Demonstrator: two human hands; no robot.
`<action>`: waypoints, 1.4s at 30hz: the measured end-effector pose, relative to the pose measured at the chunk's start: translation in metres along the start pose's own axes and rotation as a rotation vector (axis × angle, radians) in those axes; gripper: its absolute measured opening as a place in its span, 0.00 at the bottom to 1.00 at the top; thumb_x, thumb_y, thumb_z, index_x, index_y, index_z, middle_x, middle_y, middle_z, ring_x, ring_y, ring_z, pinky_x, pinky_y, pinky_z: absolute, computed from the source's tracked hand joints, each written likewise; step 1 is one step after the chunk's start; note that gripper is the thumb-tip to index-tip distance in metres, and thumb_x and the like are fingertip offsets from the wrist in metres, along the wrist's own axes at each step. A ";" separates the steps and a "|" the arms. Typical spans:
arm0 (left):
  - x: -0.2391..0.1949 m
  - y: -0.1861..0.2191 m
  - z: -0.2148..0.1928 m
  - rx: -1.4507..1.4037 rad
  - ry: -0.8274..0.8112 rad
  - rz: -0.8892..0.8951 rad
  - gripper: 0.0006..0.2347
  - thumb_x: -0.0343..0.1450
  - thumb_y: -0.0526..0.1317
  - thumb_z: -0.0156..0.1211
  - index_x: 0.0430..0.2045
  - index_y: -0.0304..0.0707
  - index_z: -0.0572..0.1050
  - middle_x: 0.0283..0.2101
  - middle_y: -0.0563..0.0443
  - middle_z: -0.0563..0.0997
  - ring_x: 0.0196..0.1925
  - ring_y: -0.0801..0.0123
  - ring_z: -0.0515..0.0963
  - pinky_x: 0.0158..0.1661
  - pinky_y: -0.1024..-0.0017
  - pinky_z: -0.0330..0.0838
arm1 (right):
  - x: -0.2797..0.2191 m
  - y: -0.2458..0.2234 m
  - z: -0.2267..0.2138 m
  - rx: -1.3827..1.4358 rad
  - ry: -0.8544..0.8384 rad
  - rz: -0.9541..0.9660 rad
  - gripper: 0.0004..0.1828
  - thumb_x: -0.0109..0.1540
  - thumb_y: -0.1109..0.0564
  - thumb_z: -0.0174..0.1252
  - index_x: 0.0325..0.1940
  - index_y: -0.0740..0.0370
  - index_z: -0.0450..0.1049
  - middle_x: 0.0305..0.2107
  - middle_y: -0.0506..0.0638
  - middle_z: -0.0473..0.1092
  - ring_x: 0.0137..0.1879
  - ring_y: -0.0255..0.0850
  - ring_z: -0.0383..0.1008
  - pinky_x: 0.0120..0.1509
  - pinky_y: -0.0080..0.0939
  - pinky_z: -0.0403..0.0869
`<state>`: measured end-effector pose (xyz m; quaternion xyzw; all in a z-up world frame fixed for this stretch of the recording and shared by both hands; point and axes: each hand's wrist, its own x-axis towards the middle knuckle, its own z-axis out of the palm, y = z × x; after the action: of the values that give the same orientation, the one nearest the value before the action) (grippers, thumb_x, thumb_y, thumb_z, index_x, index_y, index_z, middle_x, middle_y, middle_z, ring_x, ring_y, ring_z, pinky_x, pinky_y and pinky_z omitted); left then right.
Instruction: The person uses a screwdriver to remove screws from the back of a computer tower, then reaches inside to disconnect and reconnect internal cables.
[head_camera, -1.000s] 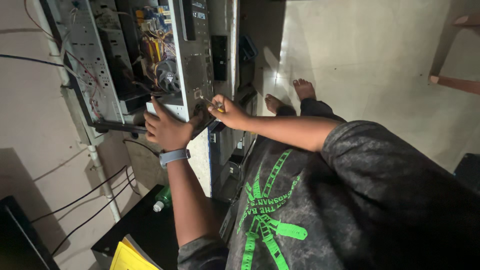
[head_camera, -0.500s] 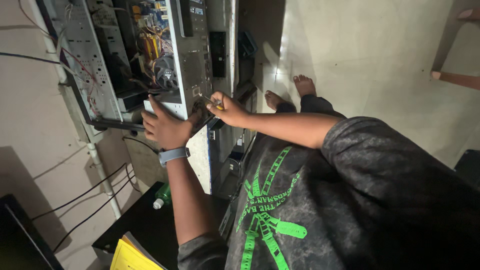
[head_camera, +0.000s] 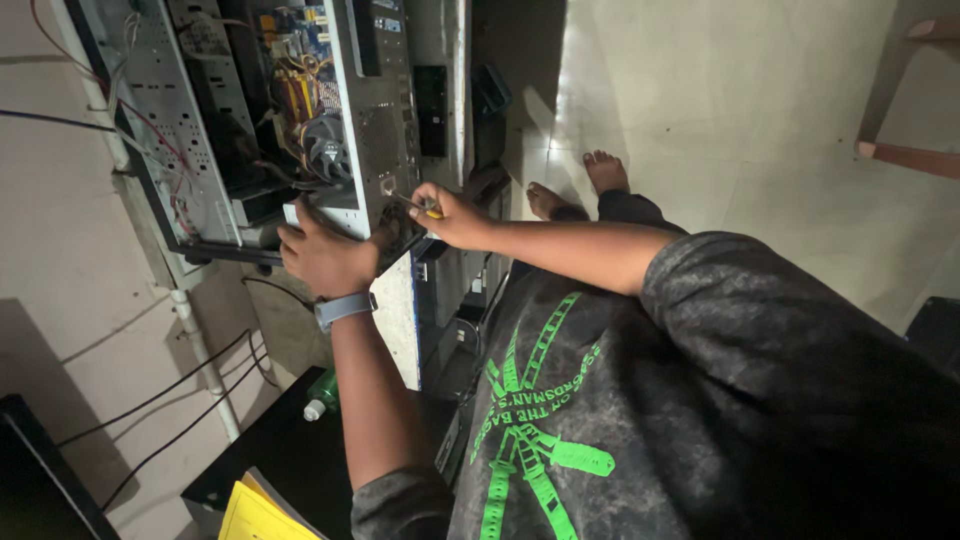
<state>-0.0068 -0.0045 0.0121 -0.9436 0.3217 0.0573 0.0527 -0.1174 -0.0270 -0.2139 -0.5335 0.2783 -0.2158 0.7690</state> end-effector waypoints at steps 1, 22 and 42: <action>0.001 0.001 0.000 0.005 0.010 0.006 0.57 0.45 0.64 0.83 0.69 0.40 0.60 0.66 0.15 0.59 0.66 0.23 0.60 0.62 0.40 0.57 | 0.001 -0.003 -0.002 -0.026 0.019 -0.059 0.15 0.69 0.49 0.59 0.51 0.61 0.67 0.33 0.46 0.66 0.40 0.35 0.67 0.46 0.38 0.70; -0.002 -0.010 0.014 -0.032 0.095 0.036 0.53 0.47 0.65 0.80 0.67 0.41 0.63 0.64 0.17 0.62 0.64 0.25 0.62 0.61 0.38 0.56 | -0.027 -0.142 -0.134 -0.673 -0.461 0.162 0.28 0.66 0.34 0.55 0.55 0.58 0.64 0.32 0.57 0.75 0.32 0.49 0.79 0.35 0.50 0.75; -0.002 -0.008 0.016 -0.041 0.141 0.017 0.54 0.42 0.65 0.81 0.63 0.43 0.65 0.62 0.21 0.65 0.61 0.26 0.64 0.60 0.41 0.57 | -0.048 -0.154 -0.099 -0.696 -0.371 -0.023 0.14 0.71 0.46 0.47 0.58 0.49 0.67 0.45 0.57 0.75 0.48 0.58 0.78 0.46 0.57 0.75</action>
<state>-0.0049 0.0047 -0.0028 -0.9434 0.3314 -0.0025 0.0101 -0.2239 -0.1180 -0.0865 -0.7953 0.1854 -0.0170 0.5769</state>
